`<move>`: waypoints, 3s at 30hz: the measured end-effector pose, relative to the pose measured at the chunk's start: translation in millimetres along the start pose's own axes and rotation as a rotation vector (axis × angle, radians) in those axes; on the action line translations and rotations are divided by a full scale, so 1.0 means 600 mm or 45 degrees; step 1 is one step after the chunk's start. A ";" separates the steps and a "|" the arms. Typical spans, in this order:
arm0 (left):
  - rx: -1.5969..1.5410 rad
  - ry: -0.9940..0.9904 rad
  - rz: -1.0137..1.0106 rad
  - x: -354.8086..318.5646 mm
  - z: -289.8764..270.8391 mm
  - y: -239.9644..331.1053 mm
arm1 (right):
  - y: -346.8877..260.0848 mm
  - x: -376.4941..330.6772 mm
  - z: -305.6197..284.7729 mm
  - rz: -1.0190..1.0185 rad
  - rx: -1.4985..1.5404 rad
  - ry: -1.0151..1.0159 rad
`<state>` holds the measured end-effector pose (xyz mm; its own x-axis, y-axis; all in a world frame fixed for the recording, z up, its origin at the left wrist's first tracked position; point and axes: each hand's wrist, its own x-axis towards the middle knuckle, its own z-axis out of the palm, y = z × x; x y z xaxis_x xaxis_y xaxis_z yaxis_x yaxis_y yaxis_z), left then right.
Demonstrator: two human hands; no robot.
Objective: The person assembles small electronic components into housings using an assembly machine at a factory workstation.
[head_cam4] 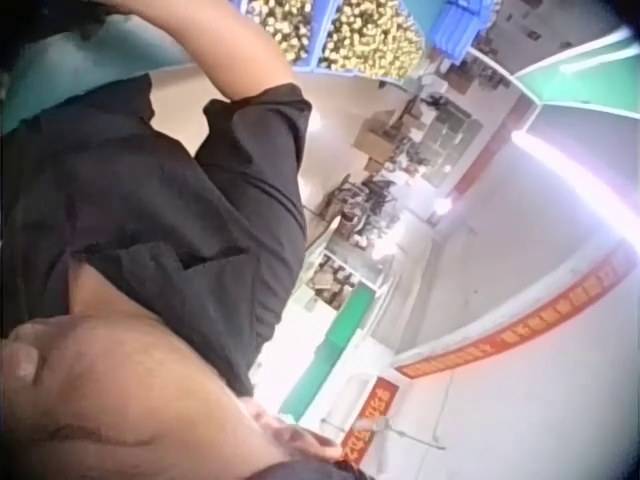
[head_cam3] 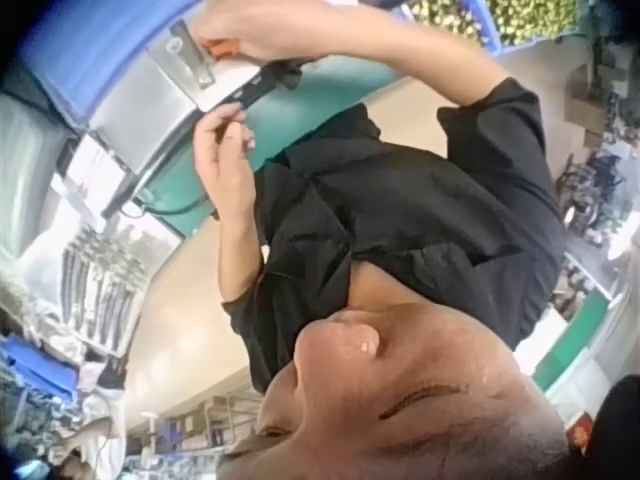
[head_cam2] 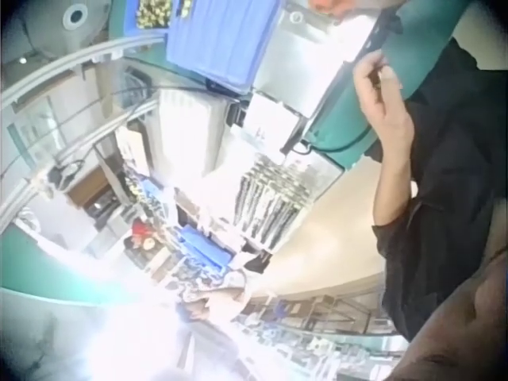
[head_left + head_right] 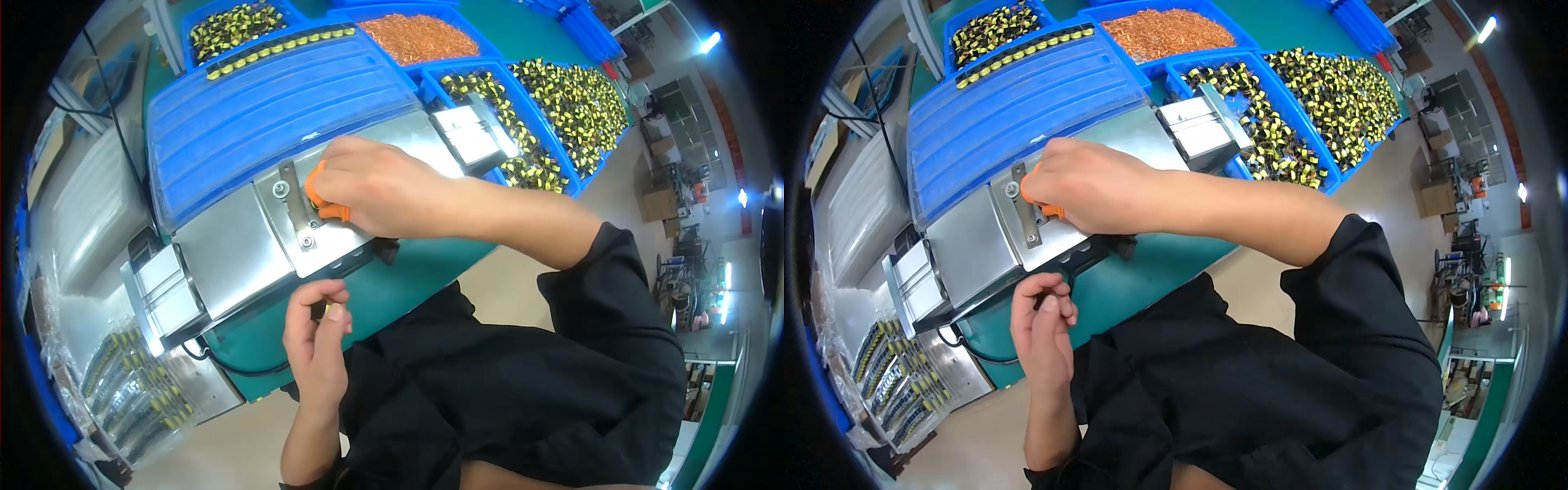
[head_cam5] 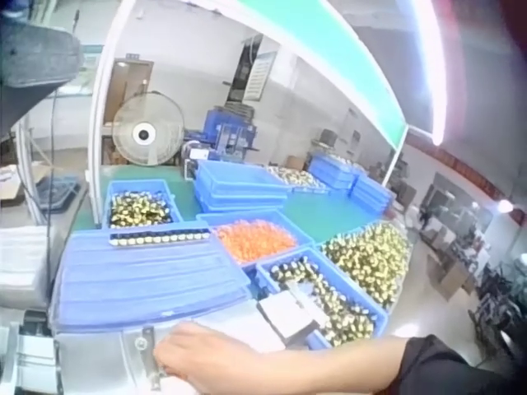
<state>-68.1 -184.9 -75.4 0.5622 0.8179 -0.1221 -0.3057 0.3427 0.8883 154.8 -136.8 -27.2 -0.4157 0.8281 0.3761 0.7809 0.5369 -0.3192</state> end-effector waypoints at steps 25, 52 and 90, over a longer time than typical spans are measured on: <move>1.934 0.020 0.992 0.096 0.050 0.094 | -0.075 -0.151 -0.095 0.443 0.854 0.231; 2.109 0.035 0.822 0.149 0.060 0.084 | 0.058 -0.101 -0.114 0.525 1.045 0.213; 2.119 0.074 0.704 0.436 -0.129 0.276 | 0.042 -0.062 -0.097 0.551 0.879 -0.007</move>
<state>-31.2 121.4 5.4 0.6362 0.6912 0.3427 0.6280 -0.7220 0.2903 217.1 -163.1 1.2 -0.1465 0.9848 0.0931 0.4099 0.1461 -0.9003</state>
